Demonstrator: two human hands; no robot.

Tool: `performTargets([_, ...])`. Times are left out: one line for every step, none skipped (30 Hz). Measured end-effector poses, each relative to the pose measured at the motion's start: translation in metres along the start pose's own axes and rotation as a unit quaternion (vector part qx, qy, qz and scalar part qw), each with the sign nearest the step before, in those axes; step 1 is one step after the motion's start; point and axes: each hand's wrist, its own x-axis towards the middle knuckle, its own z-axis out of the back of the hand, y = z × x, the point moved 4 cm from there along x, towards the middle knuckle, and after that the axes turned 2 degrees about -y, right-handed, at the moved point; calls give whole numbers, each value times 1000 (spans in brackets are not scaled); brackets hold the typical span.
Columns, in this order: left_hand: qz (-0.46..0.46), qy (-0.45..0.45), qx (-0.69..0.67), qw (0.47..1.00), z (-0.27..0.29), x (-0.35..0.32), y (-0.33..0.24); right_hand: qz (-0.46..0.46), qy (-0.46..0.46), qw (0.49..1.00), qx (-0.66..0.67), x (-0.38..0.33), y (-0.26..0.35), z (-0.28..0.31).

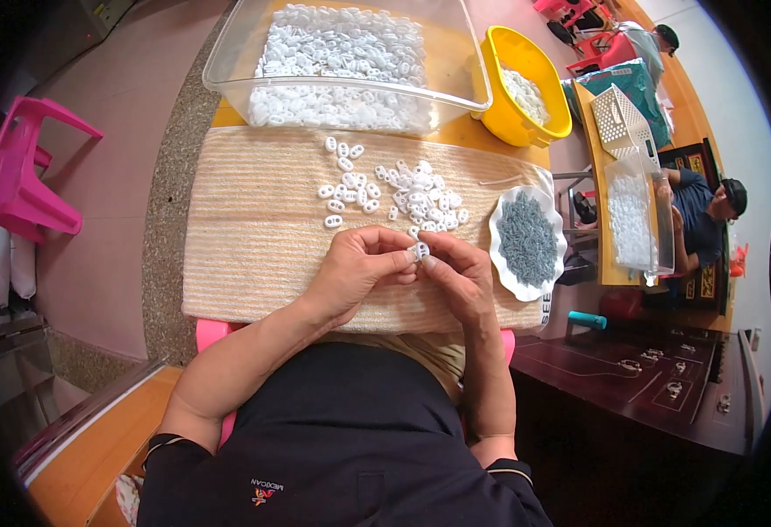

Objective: The recorder is assembling small white plastic components by inserting tiny grey pins into them.

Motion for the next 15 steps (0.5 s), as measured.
performTargets([0,0,0,1000,0,0,0,0,-2,1000,-3,0,-1,1])
performTargets([1,0,0,1000,0,0,0,0,-5,1000,-6,0,-2,1])
performTargets([2,1,1,1000,0,0,0,0,-4,1000,-6,0,-2,1])
performTargets([1,0,1,1000,0,0,0,3,-5,1000,-8,0,-1,0])
performTargets([1,1,1,1000,0,0,0,6,-5,1000,-10,0,0,0])
performTargets([1,1,1,1000,0,0,0,6,-5,1000,-10,0,0,0])
performTargets([1,0,1,1000,0,0,0,0,-8,1000,-6,0,0,0])
performTargets([1,-1,1,1000,0,-1,0,-5,-11,1000,-3,0,-1,0])
performTargets([1,-2,1,1000,0,-1,-1,-5,-11,1000,-3,0,-1,0])
performTargets([1,-2,1,1000,-1,-1,0,-7,-9,1000,2,0,-2,0])
performTargets([1,-2,1,1000,-1,-1,0,-8,-8,1000,7,0,-2,1])
performTargets([0,-3,1,1000,-1,-1,0,-8,-7,1000,7,0,-2,0])
performTargets([0,-3,1,1000,-1,-1,0,-9,-8,1000,8,-1,-2,0])
performTargets([4,-2,1,1000,-1,-2,-1,-10,-9,1000,9,-1,-2,0])
performTargets([7,-1,0,1000,-2,-2,-1,-9,-8,1000,8,-1,-1,0])
